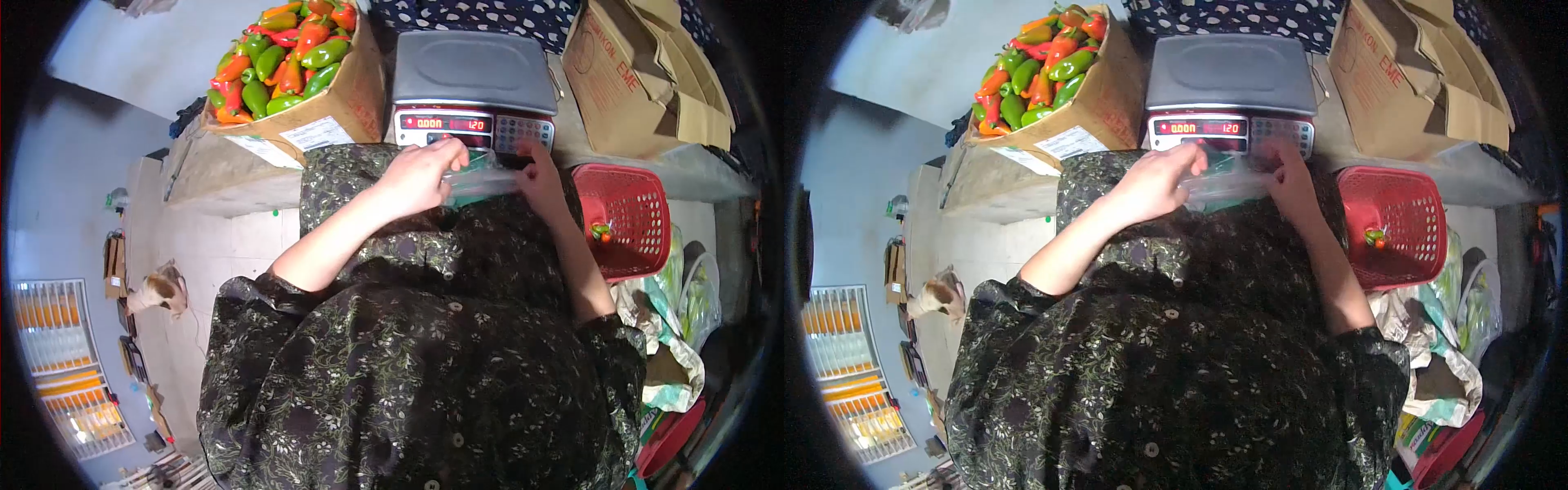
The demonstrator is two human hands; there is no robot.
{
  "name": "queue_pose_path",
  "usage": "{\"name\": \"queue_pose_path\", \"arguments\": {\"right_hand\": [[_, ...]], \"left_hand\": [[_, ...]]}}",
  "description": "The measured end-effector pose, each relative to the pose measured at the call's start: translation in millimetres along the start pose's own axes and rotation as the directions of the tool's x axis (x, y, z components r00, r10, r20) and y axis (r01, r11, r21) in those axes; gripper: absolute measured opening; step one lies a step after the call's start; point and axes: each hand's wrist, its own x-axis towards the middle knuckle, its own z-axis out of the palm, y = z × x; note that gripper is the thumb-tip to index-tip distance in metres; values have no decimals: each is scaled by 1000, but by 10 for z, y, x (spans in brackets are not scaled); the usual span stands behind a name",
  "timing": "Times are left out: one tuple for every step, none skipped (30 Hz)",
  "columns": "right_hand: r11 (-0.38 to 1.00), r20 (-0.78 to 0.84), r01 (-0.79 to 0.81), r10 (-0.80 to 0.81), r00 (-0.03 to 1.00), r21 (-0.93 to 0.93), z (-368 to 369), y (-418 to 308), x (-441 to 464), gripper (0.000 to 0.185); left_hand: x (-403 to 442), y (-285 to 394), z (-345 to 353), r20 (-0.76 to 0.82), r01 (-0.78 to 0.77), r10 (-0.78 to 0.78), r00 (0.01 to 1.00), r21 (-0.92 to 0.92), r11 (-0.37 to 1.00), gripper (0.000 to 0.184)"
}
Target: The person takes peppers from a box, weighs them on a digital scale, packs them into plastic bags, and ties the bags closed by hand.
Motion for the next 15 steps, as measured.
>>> {"name": "queue_pose_path", "arguments": {"right_hand": [[1000,23,15,-15,1000,-19,-16,-162,-23,46],[999,47,27,-25,999,-38,-87,-353,-107,44],[998,71,37,-33,997,-57,-155,-581,-176,42],[972,142,194,-175,974,-130,-197,-815,-237,40],[921,221,343,-300,928,-188,-221,-1059,-312,37],[842,302,486,-413,859,-233,-218,-1195,-340,35],[857,350,465,-375,858,-221,-199,-1233,-323,31],[871,399,443,-337,853,-211,-188,-1259,-295,28],[883,448,422,-299,843,-204,-189,-1261,-253,25],[888,395,397,-286,873,-234,-206,-1154,-145,24],[891,340,369,-272,900,-264,-241,-932,10,22],[894,284,341,-260,923,-291,-285,-709,112,20],[932,204,246,-195,959,-267,-337,-496,157,20],[961,126,152,-125,984,-233,-394,-264,187,19],[981,53,55,-46,998,-188,-450,-73,218,18]], "left_hand": [[32,-61,-89,23,40,-39,999,-43,998,37],[57,-133,-179,50,83,-79,996,-87,993,37],[60,-254,-274,59,75,-66,996,-175,982,38],[63,-339,-388,42,46,-37,998,-230,972,37],[49,-366,-497,53,45,-32,998,-269,962,37],[53,-363,-621,62,40,-22,998,-306,951,37],[75,-360,-737,42,-29,42,998,-270,962,38],[87,-324,-852,23,-98,106,994,-234,967,39],[99,-218,-1004,11,-75,79,997,-188,979,40],[145,-279,-1107,-150,-110,85,985,-163,980,32],[182,-312,-1337,-284,-152,173,943,94,984,31],[195,-364,-1541,-400,-5,63,914,144,990,29],[208,-483,-1746,-523,116,14,852,214,970,29],[203,-787,-1972,-621,158,65,781,297,942,31],[177,-1177,-2218,-628,183,32,778,274,944,36]]}}
